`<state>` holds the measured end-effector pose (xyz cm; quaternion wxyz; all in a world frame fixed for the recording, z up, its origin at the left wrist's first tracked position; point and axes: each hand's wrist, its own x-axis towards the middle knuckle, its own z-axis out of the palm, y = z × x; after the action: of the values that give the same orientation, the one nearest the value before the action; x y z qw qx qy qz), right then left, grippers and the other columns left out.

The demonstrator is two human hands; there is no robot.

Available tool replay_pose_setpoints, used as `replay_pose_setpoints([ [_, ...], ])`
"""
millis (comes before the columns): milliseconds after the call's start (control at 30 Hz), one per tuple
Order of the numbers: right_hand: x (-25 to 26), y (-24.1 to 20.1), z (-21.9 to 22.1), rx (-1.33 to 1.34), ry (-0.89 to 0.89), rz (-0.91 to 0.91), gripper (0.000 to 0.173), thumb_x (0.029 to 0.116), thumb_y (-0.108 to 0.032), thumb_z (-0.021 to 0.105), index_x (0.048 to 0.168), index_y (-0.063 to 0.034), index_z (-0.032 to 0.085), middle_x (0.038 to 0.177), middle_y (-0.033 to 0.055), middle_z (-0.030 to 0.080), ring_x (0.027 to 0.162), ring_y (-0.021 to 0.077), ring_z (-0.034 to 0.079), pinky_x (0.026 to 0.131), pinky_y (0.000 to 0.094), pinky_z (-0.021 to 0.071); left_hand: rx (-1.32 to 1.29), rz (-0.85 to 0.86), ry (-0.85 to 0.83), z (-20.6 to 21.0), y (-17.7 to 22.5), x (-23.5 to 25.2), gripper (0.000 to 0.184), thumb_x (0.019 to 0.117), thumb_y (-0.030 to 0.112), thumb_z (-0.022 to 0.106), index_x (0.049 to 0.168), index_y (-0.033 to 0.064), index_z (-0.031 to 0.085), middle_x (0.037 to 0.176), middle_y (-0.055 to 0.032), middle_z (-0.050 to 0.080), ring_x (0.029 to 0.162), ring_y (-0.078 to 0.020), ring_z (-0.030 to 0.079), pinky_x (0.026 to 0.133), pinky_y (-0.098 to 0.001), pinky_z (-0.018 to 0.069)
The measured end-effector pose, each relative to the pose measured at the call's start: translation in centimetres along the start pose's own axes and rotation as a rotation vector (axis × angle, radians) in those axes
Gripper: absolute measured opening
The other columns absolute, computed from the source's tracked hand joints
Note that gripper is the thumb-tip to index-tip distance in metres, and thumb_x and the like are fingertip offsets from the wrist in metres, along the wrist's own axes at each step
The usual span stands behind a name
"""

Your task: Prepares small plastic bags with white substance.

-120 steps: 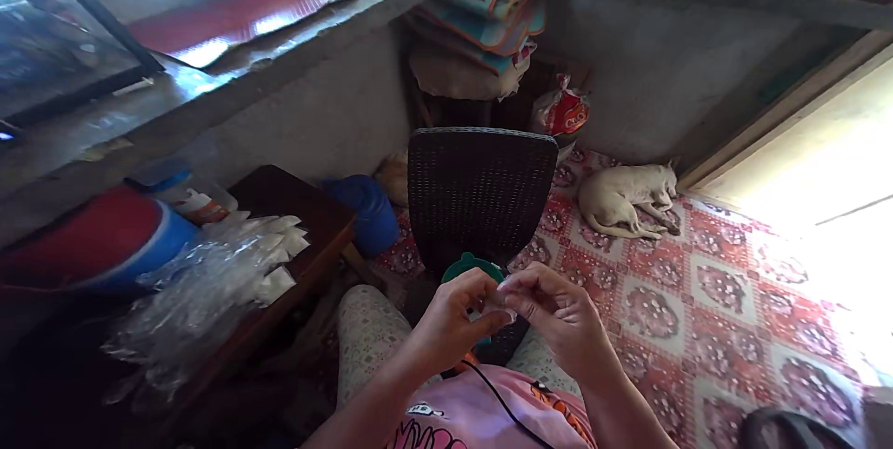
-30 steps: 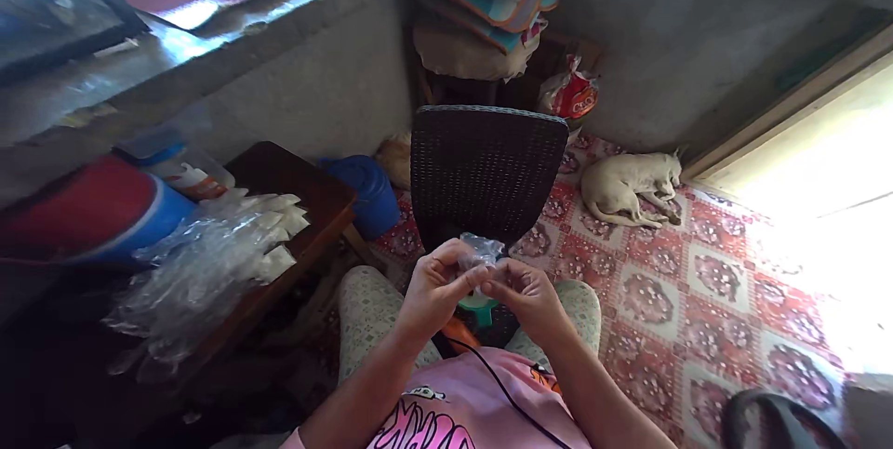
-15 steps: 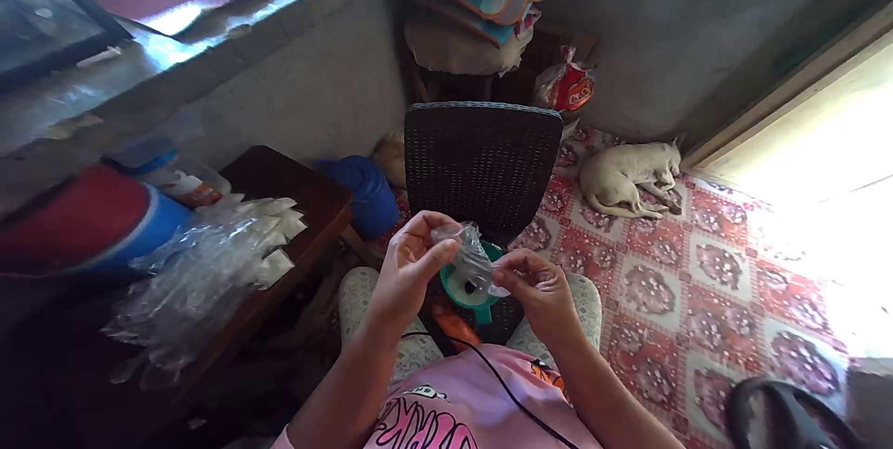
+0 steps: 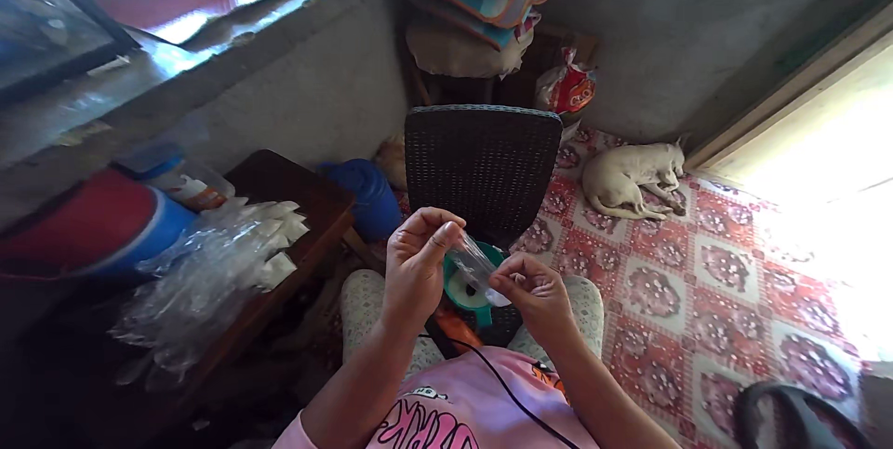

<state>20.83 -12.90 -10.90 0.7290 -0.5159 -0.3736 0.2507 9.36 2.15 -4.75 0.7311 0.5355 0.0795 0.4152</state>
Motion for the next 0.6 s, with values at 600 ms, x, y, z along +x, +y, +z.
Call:
replay_pose_setpoints([
  [600, -0.6, 1.2, -0.1, -0.121, -0.036, -0.092, 0.009, 0.0953, -0.013, 0.072, 0.097, -0.004, 0.07, 0.092, 0.0033, 0.07, 0.086, 0.0105, 0.067, 0.08, 0.0279, 0.0581, 0.127, 0.209, 0.002, 0.7, -0.2, 0.6, 0.005, 0.0886, 0.003, 0.077, 0.093, 0.0048, 0.075, 0.09, -0.0045, 0.066, 0.082, -0.0121, 0.065, 0.075, -0.0272, 0.0591],
])
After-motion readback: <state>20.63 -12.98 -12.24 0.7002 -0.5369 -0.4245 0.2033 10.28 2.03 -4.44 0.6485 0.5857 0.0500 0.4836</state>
